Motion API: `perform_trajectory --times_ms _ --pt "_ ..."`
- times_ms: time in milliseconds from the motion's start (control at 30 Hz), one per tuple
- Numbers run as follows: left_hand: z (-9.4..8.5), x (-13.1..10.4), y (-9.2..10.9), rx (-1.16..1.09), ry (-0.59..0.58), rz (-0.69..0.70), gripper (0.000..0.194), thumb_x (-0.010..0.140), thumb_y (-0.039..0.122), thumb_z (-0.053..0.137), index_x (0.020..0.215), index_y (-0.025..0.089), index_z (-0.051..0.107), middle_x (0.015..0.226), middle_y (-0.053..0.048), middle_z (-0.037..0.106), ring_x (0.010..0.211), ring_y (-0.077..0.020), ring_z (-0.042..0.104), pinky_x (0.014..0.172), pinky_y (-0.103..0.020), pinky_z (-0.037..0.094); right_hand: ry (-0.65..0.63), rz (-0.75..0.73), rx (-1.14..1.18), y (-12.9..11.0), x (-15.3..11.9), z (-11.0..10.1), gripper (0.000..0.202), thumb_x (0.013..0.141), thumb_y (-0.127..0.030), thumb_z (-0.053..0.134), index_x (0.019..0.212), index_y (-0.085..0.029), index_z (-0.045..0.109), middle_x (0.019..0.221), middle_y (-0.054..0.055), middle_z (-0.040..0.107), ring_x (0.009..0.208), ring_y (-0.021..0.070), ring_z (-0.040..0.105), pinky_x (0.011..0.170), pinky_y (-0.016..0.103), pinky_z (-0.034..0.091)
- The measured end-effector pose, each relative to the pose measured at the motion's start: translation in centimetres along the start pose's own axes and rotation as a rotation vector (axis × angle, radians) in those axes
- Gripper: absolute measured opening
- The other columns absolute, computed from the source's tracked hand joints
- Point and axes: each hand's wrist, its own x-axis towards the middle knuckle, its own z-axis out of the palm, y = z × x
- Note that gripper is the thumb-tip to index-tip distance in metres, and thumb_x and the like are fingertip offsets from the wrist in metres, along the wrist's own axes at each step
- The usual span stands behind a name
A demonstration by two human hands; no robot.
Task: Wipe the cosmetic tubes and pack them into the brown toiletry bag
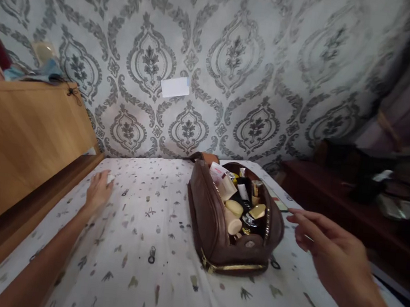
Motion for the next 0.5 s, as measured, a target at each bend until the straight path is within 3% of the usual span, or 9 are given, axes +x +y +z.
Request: perform_trajectory --times_ms 67,100,167,233,300,367,433,500 --pt "0.9 0.1 -0.5 0.035 -0.074 0.032 0.064 0.093 0.046 0.042 0.147 0.011 0.042 0.148 -0.023 0.046 0.139 -0.0383 0.04 0.11 -0.054 0.037 0.013 0.028 0.034 0.3 0.4 0.1 0.038 0.052 -0.054 0.088 0.071 -0.025 0.074 0.069 0.003 0.066 0.049 0.0118 0.045 0.041 0.026 0.033" --pt "1.5 0.1 -0.7 0.053 -0.179 0.033 0.072 0.09 0.053 0.044 0.148 0.01 0.041 0.154 -0.024 0.041 0.144 -0.0402 0.035 0.112 -0.058 0.033 0.02 0.036 0.045 0.3 0.5 0.2 0.041 0.05 -0.054 0.089 0.071 -0.023 0.074 0.068 0.003 0.066 0.049 0.0112 0.046 0.041 0.025 0.033" --pt "2.6 0.1 -1.3 0.052 -0.394 0.021 0.083 0.086 0.061 0.043 0.151 0.01 0.038 0.16 -0.021 0.033 0.148 -0.0393 0.028 0.115 -0.061 0.029 0.025 0.025 0.047 0.2 0.8 0.2 0.042 0.051 -0.054 0.087 0.071 -0.02 0.073 0.068 0.003 0.066 0.049 0.0101 0.045 0.043 0.024 0.033" --pt "3.3 0.2 -1.9 0.019 -0.446 0.027 0.086 0.086 0.065 0.038 0.152 0.011 0.038 0.161 -0.019 0.031 0.149 -0.0381 0.028 0.115 -0.061 0.028 0.021 -0.009 0.023 0.1 1.3 0.2 0.041 0.056 -0.054 0.085 0.074 -0.019 0.074 0.072 0.004 0.068 0.055 0.0119 0.05 0.047 0.024 0.037" --pt "3.6 0.4 -2.3 0.006 -0.391 0.044 0.084 0.086 0.064 0.036 0.152 0.012 0.039 0.16 -0.019 0.034 0.148 -0.04 0.03 0.114 -0.067 0.026 0.008 -0.039 -0.001 0.2 2.3 0.2 0.041 0.061 -0.056 0.082 0.079 -0.019 0.075 0.08 0.007 0.072 0.068 0.0165 0.059 0.056 0.026 0.044" --pt "3.6 0.7 -1.9 0.005 -0.245 0.095 0.077 0.087 0.06 0.035 0.148 0.014 0.044 0.158 -0.019 0.037 0.147 -0.0418 0.031 0.112 -0.073 0.019 -0.023 -0.046 0.004 0.5 3.7 0.3 0.043 0.065 -0.058 0.079 0.085 -0.02 0.077 0.091 0.009 0.075 0.087 0.0226 0.066 0.069 0.03 0.05" --pt "3.4 1.0 -0.3 -0.059 -0.108 0.183 0.07 0.089 0.055 0.034 0.143 0.013 0.048 0.155 -0.02 0.043 0.145 -0.0401 0.036 0.114 -0.07 0.02 -0.082 -0.02 0.047 0.7 5.3 1.0 0.045 0.069 -0.06 0.076 0.09 -0.02 0.076 0.106 0.011 0.075 0.106 0.0281 0.065 0.084 0.036 0.052" --pt "3.3 1.2 2.9 -0.23 -0.069 0.272 0.067 0.09 0.053 0.034 0.14 0.011 0.049 0.15 -0.02 0.049 0.14 -0.035 0.045 0.116 -0.058 0.03 -0.155 0.049 0.105 0.8 6.9 2.2 0.043 0.074 -0.06 0.072 0.095 -0.022 0.075 0.123 0.012 0.071 0.122 0.03 0.06 0.098 0.04 0.049"
